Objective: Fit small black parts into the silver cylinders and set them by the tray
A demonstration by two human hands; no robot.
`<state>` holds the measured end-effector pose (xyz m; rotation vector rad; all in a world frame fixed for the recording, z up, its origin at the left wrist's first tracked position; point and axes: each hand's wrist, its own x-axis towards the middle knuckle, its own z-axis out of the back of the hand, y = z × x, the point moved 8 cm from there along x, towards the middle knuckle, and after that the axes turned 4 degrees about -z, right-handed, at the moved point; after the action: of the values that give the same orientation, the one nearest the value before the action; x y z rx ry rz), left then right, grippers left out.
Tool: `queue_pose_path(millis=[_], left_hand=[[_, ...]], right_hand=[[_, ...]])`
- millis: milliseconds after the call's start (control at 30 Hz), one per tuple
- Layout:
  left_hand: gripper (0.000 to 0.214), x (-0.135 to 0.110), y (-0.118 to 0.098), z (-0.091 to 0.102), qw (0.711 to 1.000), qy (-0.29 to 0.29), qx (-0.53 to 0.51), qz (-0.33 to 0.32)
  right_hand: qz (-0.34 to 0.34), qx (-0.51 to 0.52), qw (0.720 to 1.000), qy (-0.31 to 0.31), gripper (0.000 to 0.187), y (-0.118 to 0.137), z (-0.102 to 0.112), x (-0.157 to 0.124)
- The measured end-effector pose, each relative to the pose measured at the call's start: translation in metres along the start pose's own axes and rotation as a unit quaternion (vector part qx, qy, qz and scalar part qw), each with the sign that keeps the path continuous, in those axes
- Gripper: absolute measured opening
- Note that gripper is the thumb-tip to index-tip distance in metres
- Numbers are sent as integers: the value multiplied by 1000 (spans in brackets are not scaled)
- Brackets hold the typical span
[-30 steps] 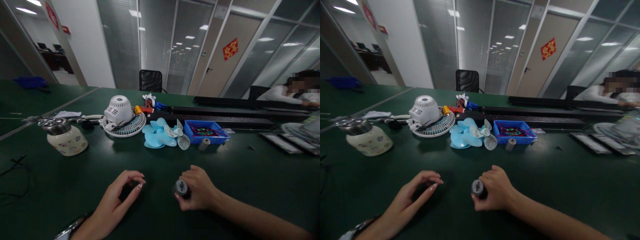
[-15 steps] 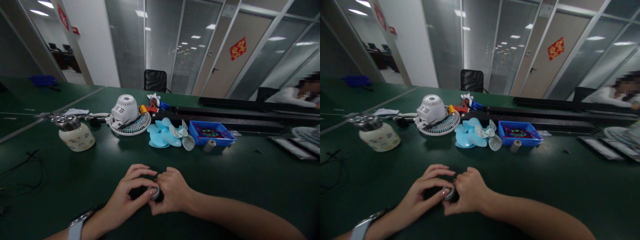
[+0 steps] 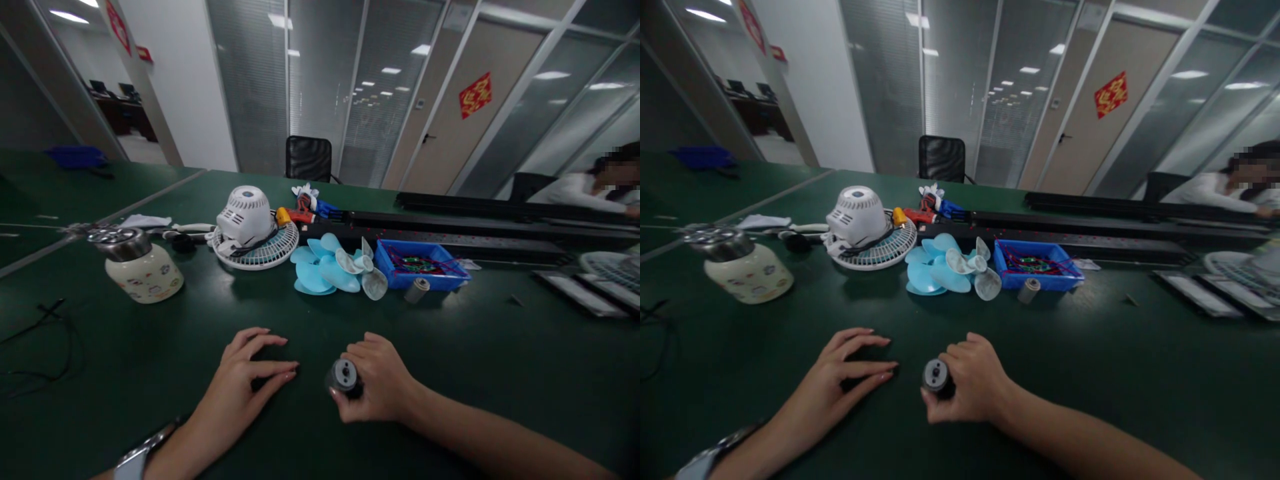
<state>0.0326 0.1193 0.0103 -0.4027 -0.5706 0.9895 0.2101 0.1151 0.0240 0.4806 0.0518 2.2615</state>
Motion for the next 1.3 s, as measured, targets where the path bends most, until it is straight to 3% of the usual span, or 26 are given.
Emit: queue_pose_path(millis=[300,433,500,567,600,667,733,767,833,900,1067,1300], left_hand=[[26,-3,3,2,1000,-9,-2,18],[26,-4,6,5,998,-29,-31,41],[25,-4,5,6,998,-28,-41,40],[24,-4,3,5,998,-22,-52,32],[24,-4,2,5,998,-17,-57,29],[23,-5,1,5,998,-10,-63,24],[23,-5,0,5,998,-6,-63,22],[22,-5,-1,5,998,-5,-62,22],[22,-5,-1,4,998,-5,-61,23],[23,-4,-2,4,998,-4,-62,23],[22,-4,-2,3,998,0,-67,20],[21,-5,2,1,997,10,-73,20]], right_hand=[[-21,21,999,19,41,-3,2,2],[-9,154,984,89,41,-2,2,2],[-13,280,952,125,38,1,1,0],[-61,455,876,146,39,1,-3,-2],[-98,555,812,152,40,0,-8,-3],[-185,723,646,164,42,-1,-22,-7],[-250,816,490,177,44,0,-35,-10],[-272,838,434,186,46,0,-40,-10],[-295,858,369,202,49,0,-46,-10],[-296,864,352,206,50,-2,-46,-8],[-281,856,391,189,50,-2,-43,-6],[-273,854,400,192,48,0,-45,-7]])
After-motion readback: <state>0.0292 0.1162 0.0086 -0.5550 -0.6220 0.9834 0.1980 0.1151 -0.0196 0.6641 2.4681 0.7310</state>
